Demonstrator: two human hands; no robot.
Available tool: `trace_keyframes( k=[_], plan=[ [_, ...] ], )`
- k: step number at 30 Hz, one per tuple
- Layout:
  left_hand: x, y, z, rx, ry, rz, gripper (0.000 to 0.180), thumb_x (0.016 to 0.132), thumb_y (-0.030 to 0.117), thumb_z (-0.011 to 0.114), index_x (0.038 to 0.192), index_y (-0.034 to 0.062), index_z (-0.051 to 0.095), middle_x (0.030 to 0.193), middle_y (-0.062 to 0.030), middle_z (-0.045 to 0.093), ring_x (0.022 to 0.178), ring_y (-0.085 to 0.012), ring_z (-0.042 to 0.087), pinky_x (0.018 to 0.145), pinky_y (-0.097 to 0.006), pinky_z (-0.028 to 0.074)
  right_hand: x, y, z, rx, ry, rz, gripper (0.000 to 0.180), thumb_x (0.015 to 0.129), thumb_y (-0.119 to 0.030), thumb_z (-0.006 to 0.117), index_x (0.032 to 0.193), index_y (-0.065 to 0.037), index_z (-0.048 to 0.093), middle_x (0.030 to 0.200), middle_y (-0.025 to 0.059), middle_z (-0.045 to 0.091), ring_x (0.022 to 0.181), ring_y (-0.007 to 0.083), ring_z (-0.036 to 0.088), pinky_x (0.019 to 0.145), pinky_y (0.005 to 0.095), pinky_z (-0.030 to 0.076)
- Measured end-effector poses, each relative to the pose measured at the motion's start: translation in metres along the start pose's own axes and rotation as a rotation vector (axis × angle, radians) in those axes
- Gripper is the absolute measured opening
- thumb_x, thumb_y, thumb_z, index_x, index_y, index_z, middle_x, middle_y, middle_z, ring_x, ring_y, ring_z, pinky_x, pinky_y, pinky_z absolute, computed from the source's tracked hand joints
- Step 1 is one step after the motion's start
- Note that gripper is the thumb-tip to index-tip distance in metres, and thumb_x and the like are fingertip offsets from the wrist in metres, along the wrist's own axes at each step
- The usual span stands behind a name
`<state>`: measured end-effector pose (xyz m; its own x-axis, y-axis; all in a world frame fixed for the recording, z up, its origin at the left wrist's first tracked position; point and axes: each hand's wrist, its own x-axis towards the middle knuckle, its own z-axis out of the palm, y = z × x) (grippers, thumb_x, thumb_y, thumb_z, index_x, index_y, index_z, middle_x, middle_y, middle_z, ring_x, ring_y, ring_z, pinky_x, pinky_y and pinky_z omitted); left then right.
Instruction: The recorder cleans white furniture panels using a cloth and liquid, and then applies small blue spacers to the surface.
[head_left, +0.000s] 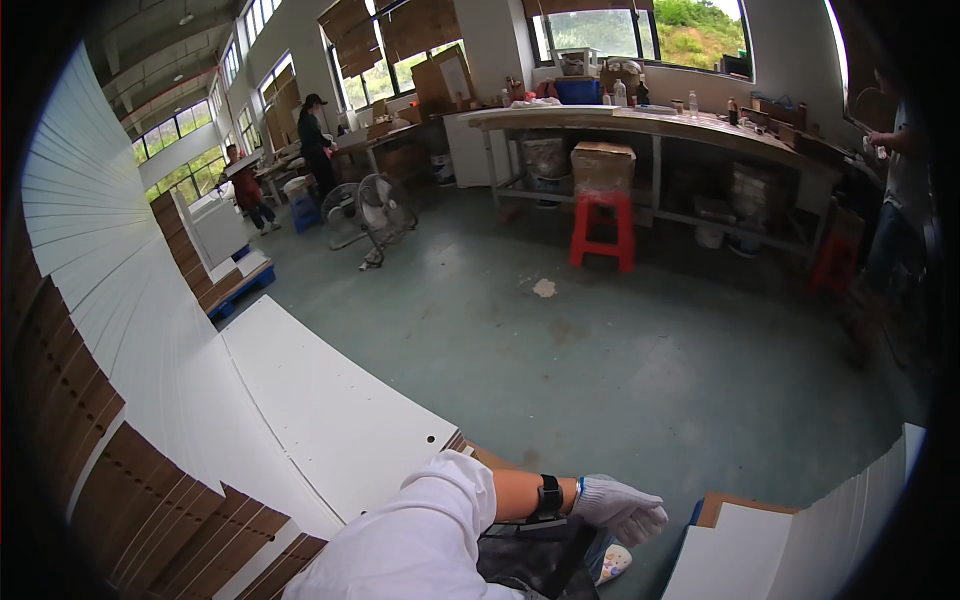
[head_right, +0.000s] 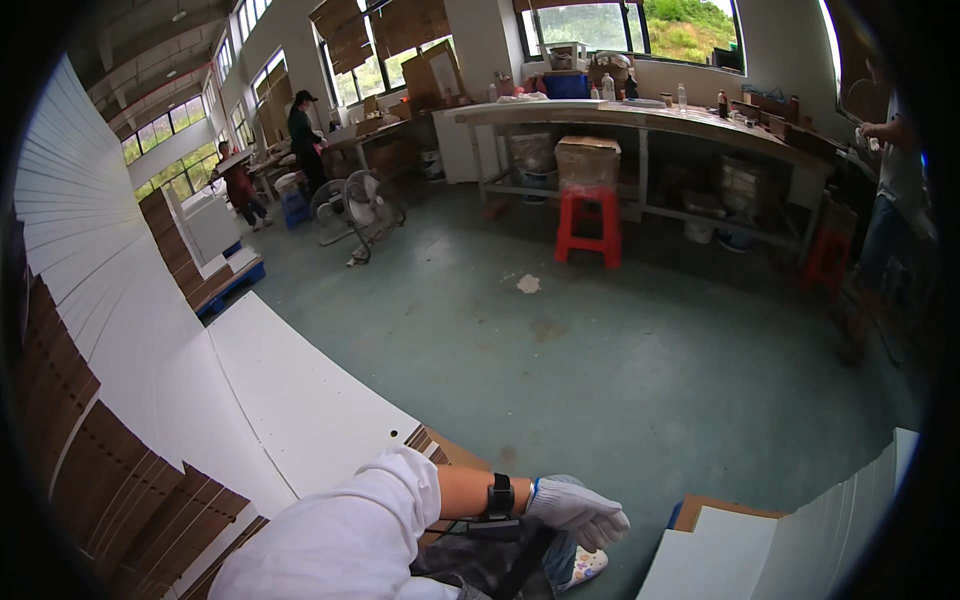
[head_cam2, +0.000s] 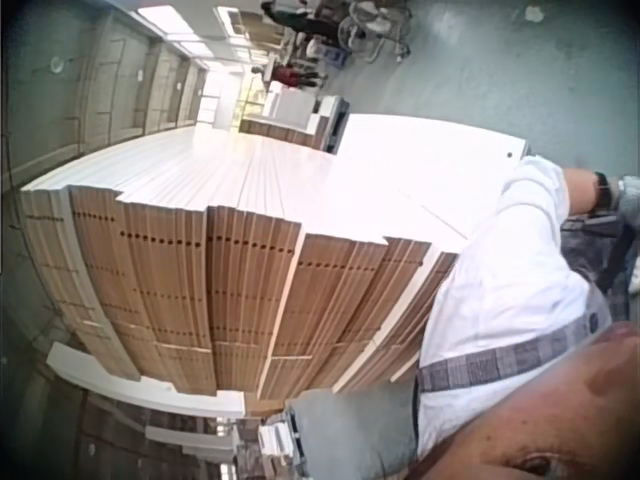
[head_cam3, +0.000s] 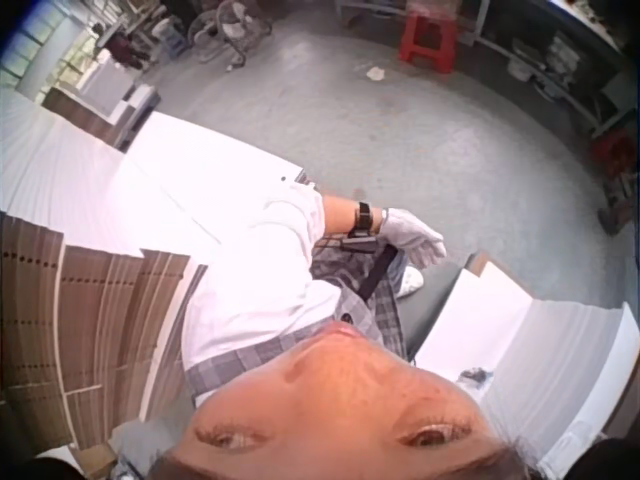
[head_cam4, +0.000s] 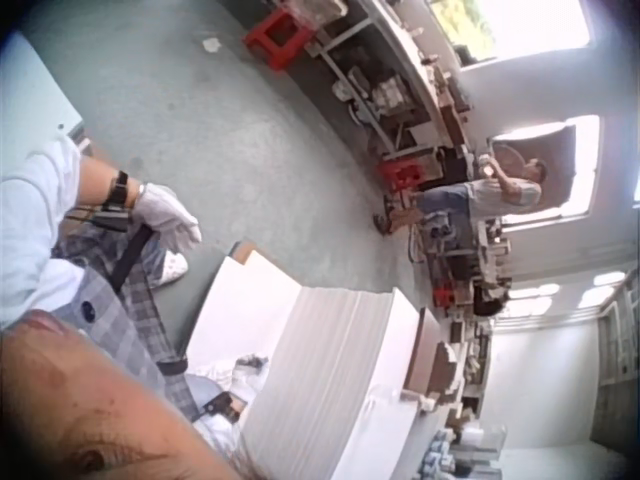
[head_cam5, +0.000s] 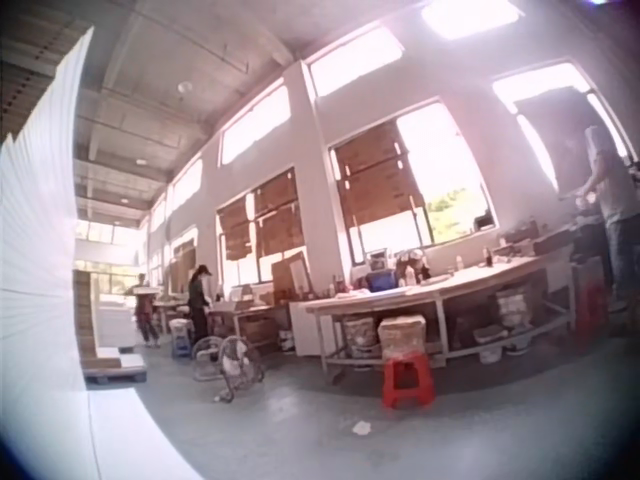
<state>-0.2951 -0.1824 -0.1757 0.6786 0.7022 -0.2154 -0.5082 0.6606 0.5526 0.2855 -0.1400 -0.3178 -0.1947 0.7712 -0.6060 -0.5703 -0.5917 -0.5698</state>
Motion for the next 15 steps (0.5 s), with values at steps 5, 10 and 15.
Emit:
trace_keyframes(
  k=[5,10,15],
  plan=[
    [-0.013,0.001,-0.017,-0.058,0.240,0.082,0.038,0.100,0.044,0.033,0.108,0.0128,0.053,0.098,-0.0020,0.053,0.090,-0.0170,0.055,0.083,-0.036,0.048,0.017,0.003,-0.016,-0.045,-0.025,-0.025,0.032,0.092,-0.046,0.051,0.079,-0.019,0.062,0.067,-0.0007,0.064,0.059,0.0171,0.057,0.065,0.0342,0.047],
    [-0.004,-0.005,-0.047,-0.158,0.067,0.136,0.054,0.096,0.050,0.039,0.132,0.0096,0.042,0.121,-0.0104,0.050,0.110,-0.0288,0.052,0.098,-0.048,0.043,0.037,0.008,-0.020,-0.108,-0.041,-0.010,0.031,0.092,-0.045,0.051,0.079,-0.018,0.062,0.068,-0.0006,0.064,0.059,0.0171,0.057,0.065,0.0342,0.048],
    [0.006,-0.007,-0.049,-0.158,0.033,0.113,0.062,0.096,0.050,0.041,0.139,0.0060,0.035,0.123,-0.0133,0.051,0.112,-0.0304,0.053,0.097,-0.051,0.043,0.043,0.010,-0.029,-0.133,-0.052,-0.028,0.031,0.092,-0.044,0.051,0.080,-0.018,0.062,0.068,-0.0004,0.063,0.060,0.0171,0.057,0.065,0.0342,0.048]
  ],
)
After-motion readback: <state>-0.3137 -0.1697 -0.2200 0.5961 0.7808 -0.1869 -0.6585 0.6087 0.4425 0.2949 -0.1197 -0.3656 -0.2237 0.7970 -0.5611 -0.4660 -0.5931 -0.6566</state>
